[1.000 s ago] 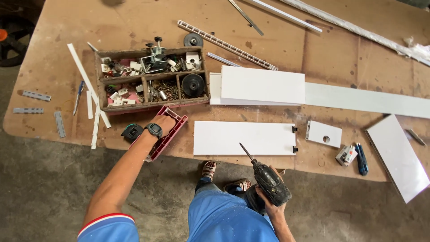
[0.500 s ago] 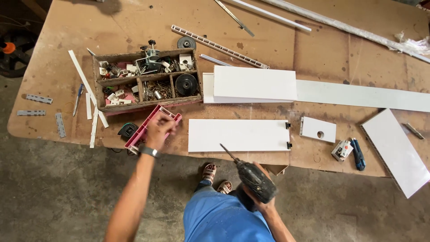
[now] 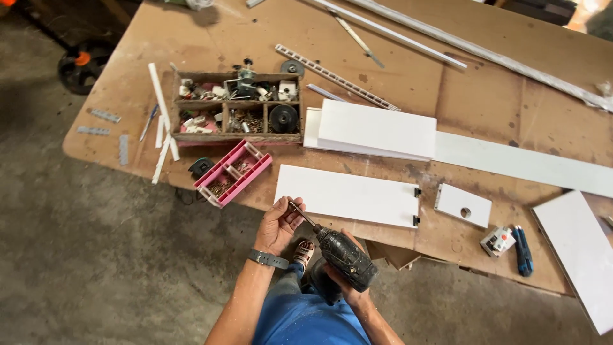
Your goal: Drilling screws into white wooden panels to attach hardware in a workshop environment.
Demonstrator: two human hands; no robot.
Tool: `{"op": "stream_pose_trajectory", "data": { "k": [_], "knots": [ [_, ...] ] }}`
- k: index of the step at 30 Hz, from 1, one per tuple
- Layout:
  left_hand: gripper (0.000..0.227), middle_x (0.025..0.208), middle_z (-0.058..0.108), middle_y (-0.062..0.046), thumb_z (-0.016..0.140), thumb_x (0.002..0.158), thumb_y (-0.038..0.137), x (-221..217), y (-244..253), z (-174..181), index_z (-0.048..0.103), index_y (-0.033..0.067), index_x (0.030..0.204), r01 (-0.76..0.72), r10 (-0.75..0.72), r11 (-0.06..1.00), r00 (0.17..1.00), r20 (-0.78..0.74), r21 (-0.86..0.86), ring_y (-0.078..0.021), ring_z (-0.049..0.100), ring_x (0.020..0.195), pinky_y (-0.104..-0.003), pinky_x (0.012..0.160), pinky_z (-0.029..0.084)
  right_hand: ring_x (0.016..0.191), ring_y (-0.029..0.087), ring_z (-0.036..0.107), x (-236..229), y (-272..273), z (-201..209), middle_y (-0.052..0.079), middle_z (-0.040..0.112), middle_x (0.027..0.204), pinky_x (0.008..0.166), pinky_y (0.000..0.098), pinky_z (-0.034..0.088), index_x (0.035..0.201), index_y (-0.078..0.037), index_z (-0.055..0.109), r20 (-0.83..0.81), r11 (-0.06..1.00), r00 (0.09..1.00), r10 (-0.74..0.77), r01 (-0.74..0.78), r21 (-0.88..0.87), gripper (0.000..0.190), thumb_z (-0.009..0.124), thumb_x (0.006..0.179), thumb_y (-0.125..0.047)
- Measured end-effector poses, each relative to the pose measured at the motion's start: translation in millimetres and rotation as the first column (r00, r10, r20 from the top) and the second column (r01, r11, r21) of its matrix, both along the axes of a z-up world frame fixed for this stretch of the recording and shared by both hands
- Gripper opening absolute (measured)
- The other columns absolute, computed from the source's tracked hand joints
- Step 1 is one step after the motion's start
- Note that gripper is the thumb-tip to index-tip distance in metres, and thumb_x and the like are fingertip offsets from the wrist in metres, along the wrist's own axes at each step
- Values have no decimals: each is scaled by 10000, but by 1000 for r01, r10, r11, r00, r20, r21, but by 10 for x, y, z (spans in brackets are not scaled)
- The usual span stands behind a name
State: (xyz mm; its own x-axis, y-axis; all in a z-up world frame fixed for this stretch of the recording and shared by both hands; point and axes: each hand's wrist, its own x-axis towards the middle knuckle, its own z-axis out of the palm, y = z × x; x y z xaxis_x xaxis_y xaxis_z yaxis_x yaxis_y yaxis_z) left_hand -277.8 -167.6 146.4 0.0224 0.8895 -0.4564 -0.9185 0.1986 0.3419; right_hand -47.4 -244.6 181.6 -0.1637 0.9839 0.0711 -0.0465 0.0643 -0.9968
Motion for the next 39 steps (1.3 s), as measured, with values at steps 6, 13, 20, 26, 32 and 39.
{"op": "stream_pose_trajectory", "data": {
  "k": [6, 13, 20, 26, 32, 39],
  "knots": [
    [133, 1005, 758, -191, 678, 969, 154, -90, -193, 89, 663, 26, 1002, -94, 90, 995, 987, -129, -24, -276, 769, 894, -319, 701, 645, 1028, 195, 677, -33, -68, -29, 111, 728, 1174, 937, 332, 561, 1512, -18, 458, 26, 989, 999, 48, -44, -144, 848, 845, 758, -50],
    [156, 962, 765, -202, 676, 944, 132, -333, -142, 188, 666, -14, 998, -5, 10, 999, 983, -181, 32, -239, 792, 810, -291, 673, 650, 1140, 209, 681, -203, -6, -83, 119, 706, 1252, 994, 339, 558, 1521, 0, 406, 132, 992, 990, 59, -72, 101, 806, 793, 818, -79],
    [150, 940, 767, -198, 699, 968, 127, -988, 272, 78, 674, -14, 1012, 269, -205, 956, 901, -383, 120, -192, 757, 731, -279, 639, 641, 1013, 217, 711, -733, 201, -63, 121, 728, 1182, 900, 325, 587, 1536, -16, 407, 267, 997, 964, -14, -7, 77, 857, 813, 783, -67],
    [486, 1171, 769, -295, 782, 916, 259, -1560, 352, -192, 713, -18, 1309, 424, -372, 901, 650, -662, -90, -356, 711, 984, -427, 806, 597, 1137, 309, 677, -1372, 604, -105, 205, 650, 1322, 955, 396, 567, 1565, -54, 368, 357, 953, 899, -253, 168, 253, 883, 790, 789, -35],
    [1258, 1672, -107, -261, 889, 668, 561, -2343, 608, -103, 164, 231, 1643, 220, -363, 736, -669, -648, -640, -423, -94, 1557, -686, 1194, -12, 1005, 458, 673, -1608, 1200, -75, 230, 592, 1317, 815, 565, 552, 1615, -257, 132, 882, 935, 407, -236, 341, 93, 1155, 794, 709, 15],
    [806, 1653, 192, -276, 715, 898, 549, -2744, 1893, -532, 335, 320, 1572, 211, -122, 937, -551, -826, -279, -447, 164, 1518, -713, 1161, 55, 1141, 480, 636, -1394, 697, -208, 253, 549, 1378, 918, 544, 546, 1616, -266, 150, 915, 855, 282, -290, 506, 115, 1204, 784, 637, 33]
  ]
}}
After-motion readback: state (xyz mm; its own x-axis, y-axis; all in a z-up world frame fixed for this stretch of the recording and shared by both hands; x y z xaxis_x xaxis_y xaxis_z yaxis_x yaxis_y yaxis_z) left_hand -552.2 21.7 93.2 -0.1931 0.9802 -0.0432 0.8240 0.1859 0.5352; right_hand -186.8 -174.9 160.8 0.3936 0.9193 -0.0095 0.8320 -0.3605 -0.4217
